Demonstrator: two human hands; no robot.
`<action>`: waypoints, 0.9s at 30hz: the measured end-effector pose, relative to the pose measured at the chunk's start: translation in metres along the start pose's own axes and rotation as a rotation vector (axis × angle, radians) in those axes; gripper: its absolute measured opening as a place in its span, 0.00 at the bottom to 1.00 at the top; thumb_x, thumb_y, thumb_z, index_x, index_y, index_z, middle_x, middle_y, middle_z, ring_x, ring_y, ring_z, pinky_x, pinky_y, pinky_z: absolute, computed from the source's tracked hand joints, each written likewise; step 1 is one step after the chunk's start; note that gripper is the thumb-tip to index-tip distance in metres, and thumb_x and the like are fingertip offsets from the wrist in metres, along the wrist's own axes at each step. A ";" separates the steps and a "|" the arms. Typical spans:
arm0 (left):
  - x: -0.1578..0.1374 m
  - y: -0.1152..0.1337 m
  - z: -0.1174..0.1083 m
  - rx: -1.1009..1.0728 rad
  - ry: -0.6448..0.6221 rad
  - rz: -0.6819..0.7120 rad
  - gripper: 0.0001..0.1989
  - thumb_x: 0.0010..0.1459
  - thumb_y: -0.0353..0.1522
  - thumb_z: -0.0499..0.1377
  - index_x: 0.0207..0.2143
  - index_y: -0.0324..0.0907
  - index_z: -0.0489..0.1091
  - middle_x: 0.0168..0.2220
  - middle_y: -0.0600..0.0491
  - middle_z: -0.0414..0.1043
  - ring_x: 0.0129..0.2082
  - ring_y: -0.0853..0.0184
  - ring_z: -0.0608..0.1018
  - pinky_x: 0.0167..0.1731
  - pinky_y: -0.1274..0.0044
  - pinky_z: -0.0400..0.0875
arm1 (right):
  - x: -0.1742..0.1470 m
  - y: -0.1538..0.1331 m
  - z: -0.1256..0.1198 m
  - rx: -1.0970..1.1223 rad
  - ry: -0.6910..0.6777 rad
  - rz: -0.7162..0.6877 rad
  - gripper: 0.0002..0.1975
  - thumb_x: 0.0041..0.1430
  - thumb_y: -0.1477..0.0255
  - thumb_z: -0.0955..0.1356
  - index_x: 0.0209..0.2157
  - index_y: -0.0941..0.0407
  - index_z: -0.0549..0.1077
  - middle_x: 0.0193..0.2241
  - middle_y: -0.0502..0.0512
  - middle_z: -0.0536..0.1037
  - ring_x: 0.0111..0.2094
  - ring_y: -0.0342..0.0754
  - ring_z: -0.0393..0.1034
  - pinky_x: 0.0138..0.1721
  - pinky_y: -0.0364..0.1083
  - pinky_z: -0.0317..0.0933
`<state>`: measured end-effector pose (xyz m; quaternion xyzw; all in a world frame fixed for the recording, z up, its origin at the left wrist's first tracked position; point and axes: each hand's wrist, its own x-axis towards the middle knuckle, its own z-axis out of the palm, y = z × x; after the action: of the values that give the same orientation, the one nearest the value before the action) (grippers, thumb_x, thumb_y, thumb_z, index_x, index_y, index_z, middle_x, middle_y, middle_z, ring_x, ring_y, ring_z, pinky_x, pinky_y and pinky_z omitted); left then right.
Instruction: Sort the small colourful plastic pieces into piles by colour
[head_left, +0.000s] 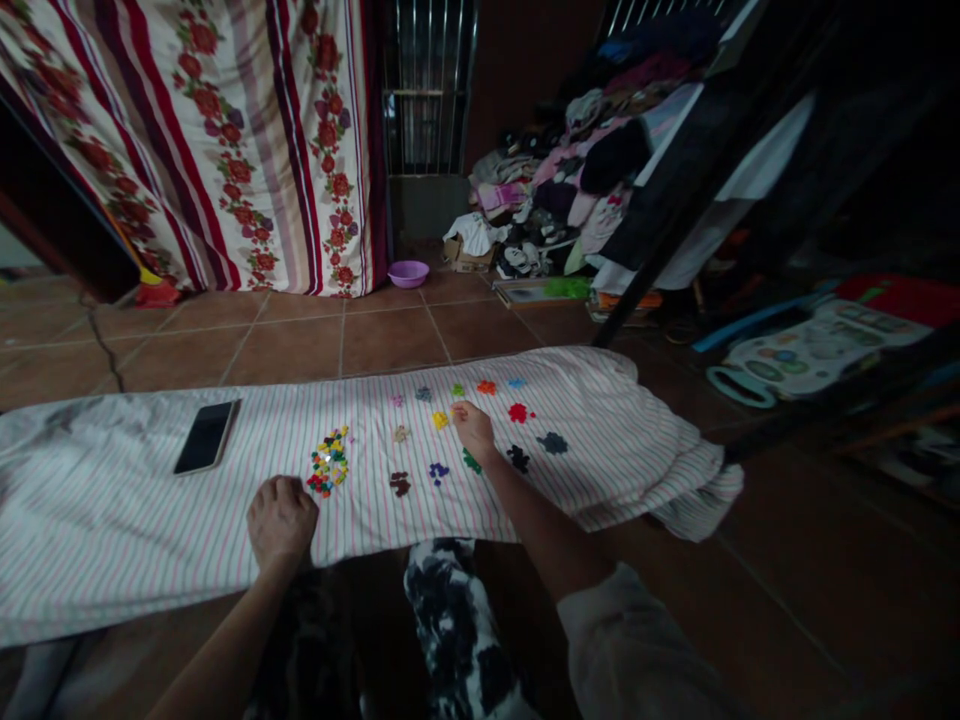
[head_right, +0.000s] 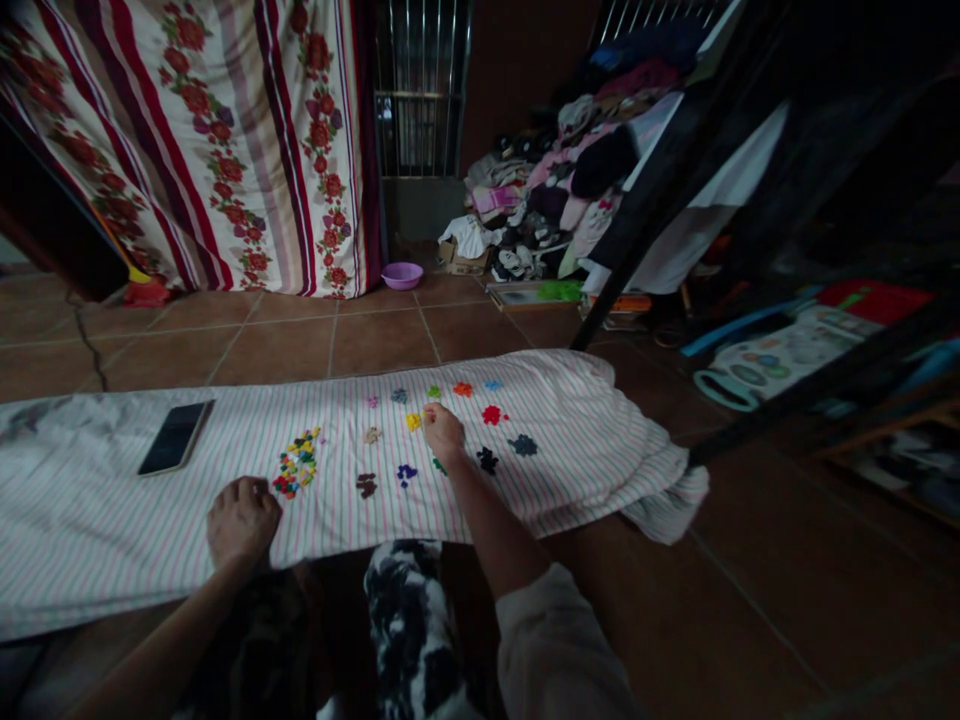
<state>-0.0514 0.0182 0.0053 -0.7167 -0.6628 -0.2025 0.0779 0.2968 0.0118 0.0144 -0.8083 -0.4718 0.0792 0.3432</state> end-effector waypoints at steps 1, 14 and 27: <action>0.000 0.000 0.000 -0.001 -0.003 -0.004 0.10 0.59 0.31 0.49 0.39 0.40 0.68 0.40 0.43 0.71 0.43 0.55 0.72 0.41 0.67 0.62 | 0.001 0.000 -0.001 -0.008 -0.002 0.007 0.13 0.59 0.77 0.64 0.41 0.52 0.77 0.35 0.51 0.82 0.36 0.45 0.75 0.40 0.42 0.64; 0.001 -0.002 0.003 -0.019 -0.009 -0.018 0.10 0.59 0.31 0.49 0.39 0.40 0.68 0.40 0.43 0.70 0.43 0.55 0.72 0.43 0.67 0.62 | 0.008 0.005 0.015 -0.067 -0.073 -0.057 0.14 0.59 0.80 0.63 0.39 0.55 0.78 0.38 0.54 0.81 0.40 0.45 0.74 0.43 0.42 0.63; 0.000 -0.002 0.003 -0.014 0.001 -0.006 0.10 0.59 0.30 0.50 0.40 0.39 0.69 0.41 0.43 0.70 0.43 0.56 0.72 0.44 0.67 0.62 | 0.011 0.004 0.025 -0.096 -0.083 -0.044 0.17 0.61 0.81 0.61 0.44 0.55 0.78 0.40 0.56 0.81 0.43 0.47 0.74 0.45 0.43 0.64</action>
<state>-0.0525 0.0192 0.0027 -0.7152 -0.6635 -0.2077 0.0724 0.2948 0.0314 -0.0044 -0.8093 -0.5065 0.0823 0.2860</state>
